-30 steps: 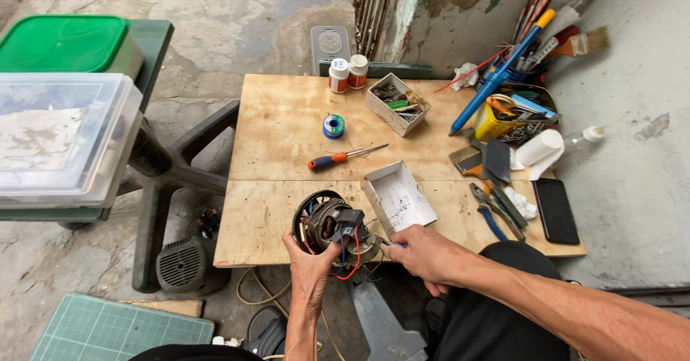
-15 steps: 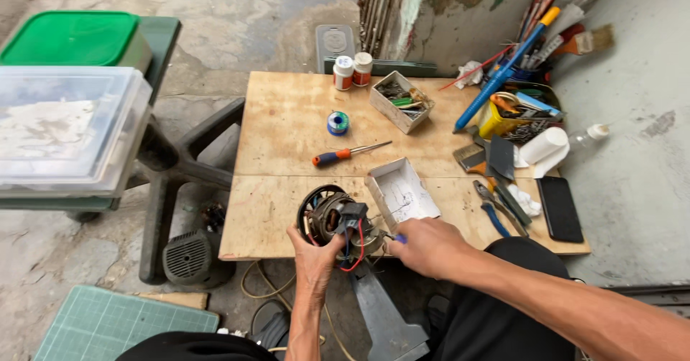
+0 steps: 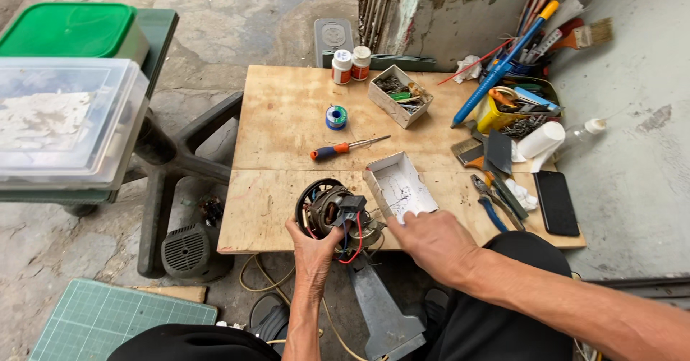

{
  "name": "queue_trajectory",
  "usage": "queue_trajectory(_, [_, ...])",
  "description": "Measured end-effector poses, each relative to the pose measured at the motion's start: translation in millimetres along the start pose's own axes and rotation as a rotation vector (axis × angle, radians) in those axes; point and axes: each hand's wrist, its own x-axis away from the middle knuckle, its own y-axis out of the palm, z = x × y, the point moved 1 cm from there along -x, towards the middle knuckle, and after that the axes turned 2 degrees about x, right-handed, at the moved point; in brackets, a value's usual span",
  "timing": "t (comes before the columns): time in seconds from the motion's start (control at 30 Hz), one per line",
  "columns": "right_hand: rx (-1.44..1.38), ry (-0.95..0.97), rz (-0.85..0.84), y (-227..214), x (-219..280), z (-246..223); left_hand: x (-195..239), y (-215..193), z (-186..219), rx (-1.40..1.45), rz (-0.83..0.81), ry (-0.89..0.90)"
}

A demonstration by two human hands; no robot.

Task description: The person uses a screwdriver to adjust components inside an exposed electric motor. They hold the motor with one hand while manipulating internal parts with the other, occasionally repositioning the motor on the workbench.

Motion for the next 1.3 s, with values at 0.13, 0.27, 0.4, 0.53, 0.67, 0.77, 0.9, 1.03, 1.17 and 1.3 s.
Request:
queue_trajectory(0.13, [-1.137, 0.888, -0.392, -13.0, -22.1, 14.0, -10.1, -7.0, 2.5, -0.015, 0.002, -0.005])
queue_trajectory(0.27, [-0.834, 0.72, -0.515, 36.1, -15.5, 21.4, 2.8, -2.3, 10.8, -0.05, 0.001, -0.038])
queue_trajectory(0.4, [0.0, 0.094, -0.03, 33.7, 8.7, 8.6, 15.3, 3.0, 19.6, -0.061, 0.013, -0.038])
queue_trajectory(0.53, [-0.765, 0.775, -0.153, -20.5, -4.4, 20.2, 5.5, 0.0, 12.0, -0.066, 0.024, -0.034])
queue_trajectory(0.67, [-1.323, 1.226, -0.269, -44.7, 1.0, 18.6, 24.1, 11.3, 33.7, 0.029, 0.041, -0.043])
queue_trajectory(0.77, [-0.994, 0.794, -0.547, -12.6, -0.5, 24.1, 30.9, 15.9, 40.9, -0.034, 0.041, -0.087])
queue_trajectory(0.9, [-0.618, 0.629, -0.506, 17.8, -5.4, 33.8, 22.8, 19.0, 33.2, -0.033, 0.072, -0.019])
queue_trajectory(1.03, [-0.11, 0.322, -0.064, 57.5, -13.1, 29.5, 22.3, 17.3, 26.9, -0.063, 0.084, -0.034])
queue_trajectory(1.17, [0.015, 0.263, -0.143, 44.6, -25.4, 28.3, 24.4, 22.8, 35.7, -0.098, 0.101, -0.069])
queue_trajectory(1.3, [-0.195, 0.374, -0.465, 1.5, -39.3, 38.9, 26.7, 25.4, 39.6, -0.079, 0.107, -0.062])
